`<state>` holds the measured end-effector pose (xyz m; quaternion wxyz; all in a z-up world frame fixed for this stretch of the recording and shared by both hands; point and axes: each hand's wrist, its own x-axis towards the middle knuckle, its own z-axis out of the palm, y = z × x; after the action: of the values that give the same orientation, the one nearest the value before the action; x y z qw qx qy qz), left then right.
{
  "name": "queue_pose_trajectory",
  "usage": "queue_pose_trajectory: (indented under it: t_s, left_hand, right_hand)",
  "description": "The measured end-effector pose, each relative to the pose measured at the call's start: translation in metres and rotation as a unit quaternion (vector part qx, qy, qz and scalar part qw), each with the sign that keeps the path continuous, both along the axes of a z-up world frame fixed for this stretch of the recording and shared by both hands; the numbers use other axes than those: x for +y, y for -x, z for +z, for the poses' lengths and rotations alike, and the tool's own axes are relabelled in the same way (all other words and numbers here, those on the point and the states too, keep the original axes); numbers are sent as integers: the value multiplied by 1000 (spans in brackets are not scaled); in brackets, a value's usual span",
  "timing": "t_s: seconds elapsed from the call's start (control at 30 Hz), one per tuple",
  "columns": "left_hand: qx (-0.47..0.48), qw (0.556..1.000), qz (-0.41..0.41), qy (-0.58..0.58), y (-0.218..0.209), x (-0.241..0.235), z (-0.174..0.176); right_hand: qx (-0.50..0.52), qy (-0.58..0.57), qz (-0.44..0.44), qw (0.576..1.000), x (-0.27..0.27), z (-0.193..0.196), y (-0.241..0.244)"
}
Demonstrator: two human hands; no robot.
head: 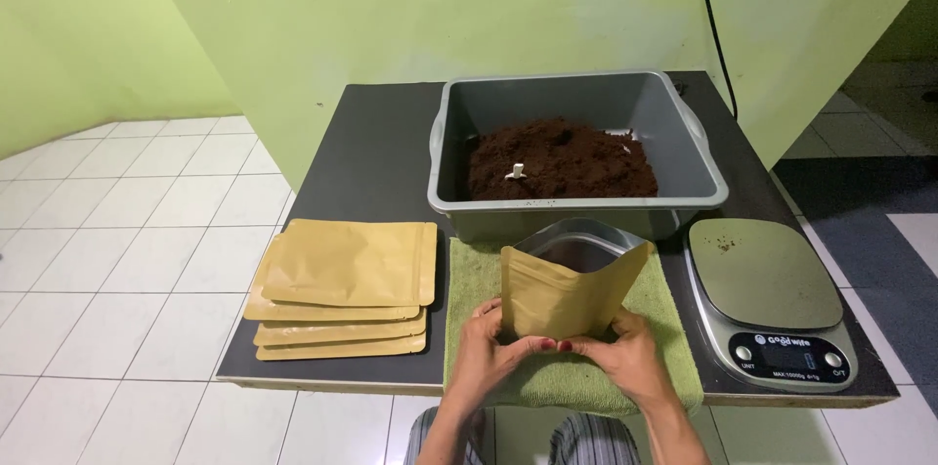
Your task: Scooping ground coffee from a plastic bin into a paper pouch using a small spoon and weighing it on a digital scale.
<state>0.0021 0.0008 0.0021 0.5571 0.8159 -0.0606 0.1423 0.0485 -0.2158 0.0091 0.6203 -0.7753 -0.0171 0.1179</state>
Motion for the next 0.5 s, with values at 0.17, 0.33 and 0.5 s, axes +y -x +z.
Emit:
queue_pose_trajectory:
  t_s: [0.17, 0.33, 0.5]
  left_hand:
    - [-31, 999, -8, 12, -1, 1, -5]
    - [7, 1000, 5, 17, 1, -1, -1]
    - [-29, 999, -20, 37, 6, -1, 21]
  right_hand:
    - [-151, -85, 68, 983, -10, -36, -10]
    - [-70, -71, 32, 994, 0, -5, 0]
    - [16, -22, 19, 999, 7, 38, 12]
